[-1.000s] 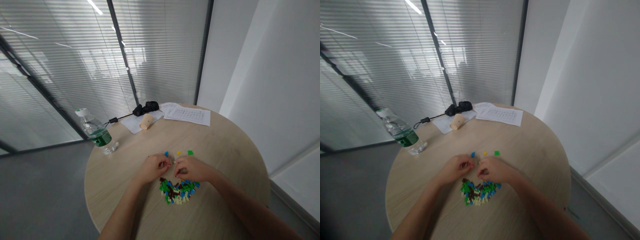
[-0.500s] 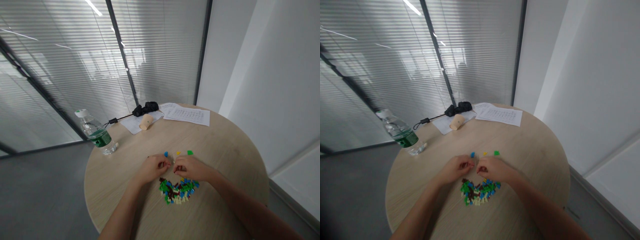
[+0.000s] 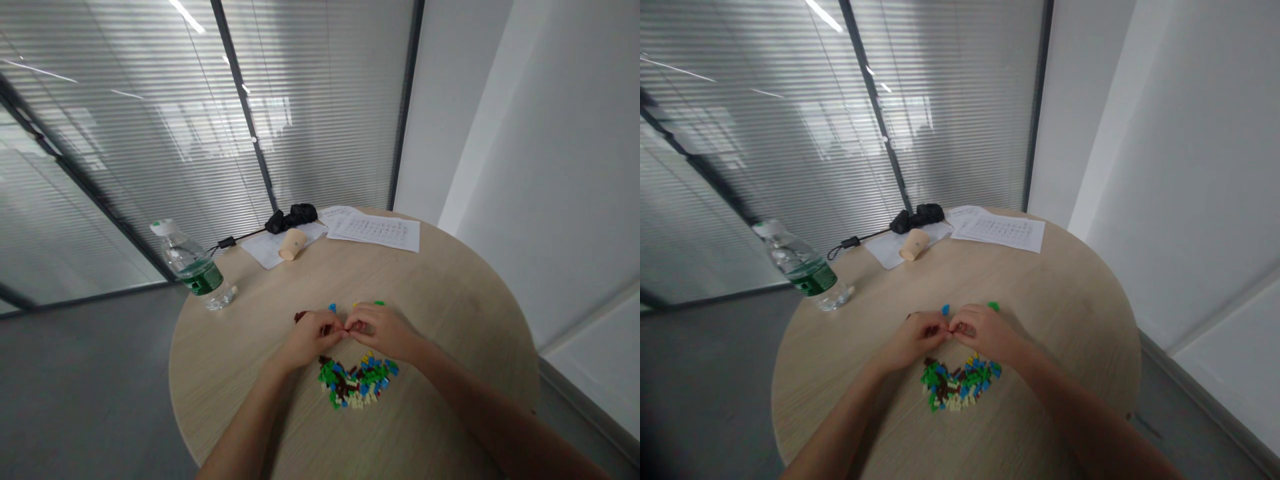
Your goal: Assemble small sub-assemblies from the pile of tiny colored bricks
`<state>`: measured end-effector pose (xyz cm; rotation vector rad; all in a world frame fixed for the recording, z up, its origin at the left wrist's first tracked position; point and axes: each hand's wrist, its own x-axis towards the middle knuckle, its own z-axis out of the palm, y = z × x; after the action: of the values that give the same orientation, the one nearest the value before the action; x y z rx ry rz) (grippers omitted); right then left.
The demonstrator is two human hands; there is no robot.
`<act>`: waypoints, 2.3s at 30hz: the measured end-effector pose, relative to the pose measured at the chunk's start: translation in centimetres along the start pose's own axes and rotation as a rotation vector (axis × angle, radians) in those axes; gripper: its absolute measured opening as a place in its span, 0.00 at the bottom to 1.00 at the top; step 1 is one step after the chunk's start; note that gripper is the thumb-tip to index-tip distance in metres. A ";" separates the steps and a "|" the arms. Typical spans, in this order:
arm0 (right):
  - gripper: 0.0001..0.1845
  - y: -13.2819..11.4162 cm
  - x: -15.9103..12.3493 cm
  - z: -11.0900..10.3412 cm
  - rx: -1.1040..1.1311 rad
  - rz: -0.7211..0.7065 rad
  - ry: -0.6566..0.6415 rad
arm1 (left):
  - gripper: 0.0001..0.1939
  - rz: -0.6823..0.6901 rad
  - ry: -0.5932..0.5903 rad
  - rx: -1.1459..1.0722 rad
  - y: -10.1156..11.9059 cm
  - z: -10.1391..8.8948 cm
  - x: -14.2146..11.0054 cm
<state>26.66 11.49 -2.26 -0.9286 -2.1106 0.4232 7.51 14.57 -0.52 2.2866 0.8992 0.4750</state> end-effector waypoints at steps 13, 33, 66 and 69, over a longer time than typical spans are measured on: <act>0.08 0.3 -0.2 -0.6 -0.078 0.035 -0.027 | 0.10 -0.381 0.201 0.481 -2.8 -5.1 -1.8; 0.08 0.8 -0.4 -0.7 -0.106 0.057 -0.053 | 0.09 -0.475 0.121 0.542 -3.0 -4.8 -1.7; 0.07 1.4 -0.9 -2.7 0.056 0.184 -0.501 | 0.09 -0.123 0.033 0.295 -0.4 -2.0 -0.6; 0.05 1.5 -1.0 -2.7 0.043 0.216 -0.506 | 0.09 -0.122 0.050 0.283 -0.5 -2.1 -0.7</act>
<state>29.91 11.77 -1.91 -1.1168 -2.4418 0.8882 5.67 15.29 0.65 2.4611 1.1884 0.3718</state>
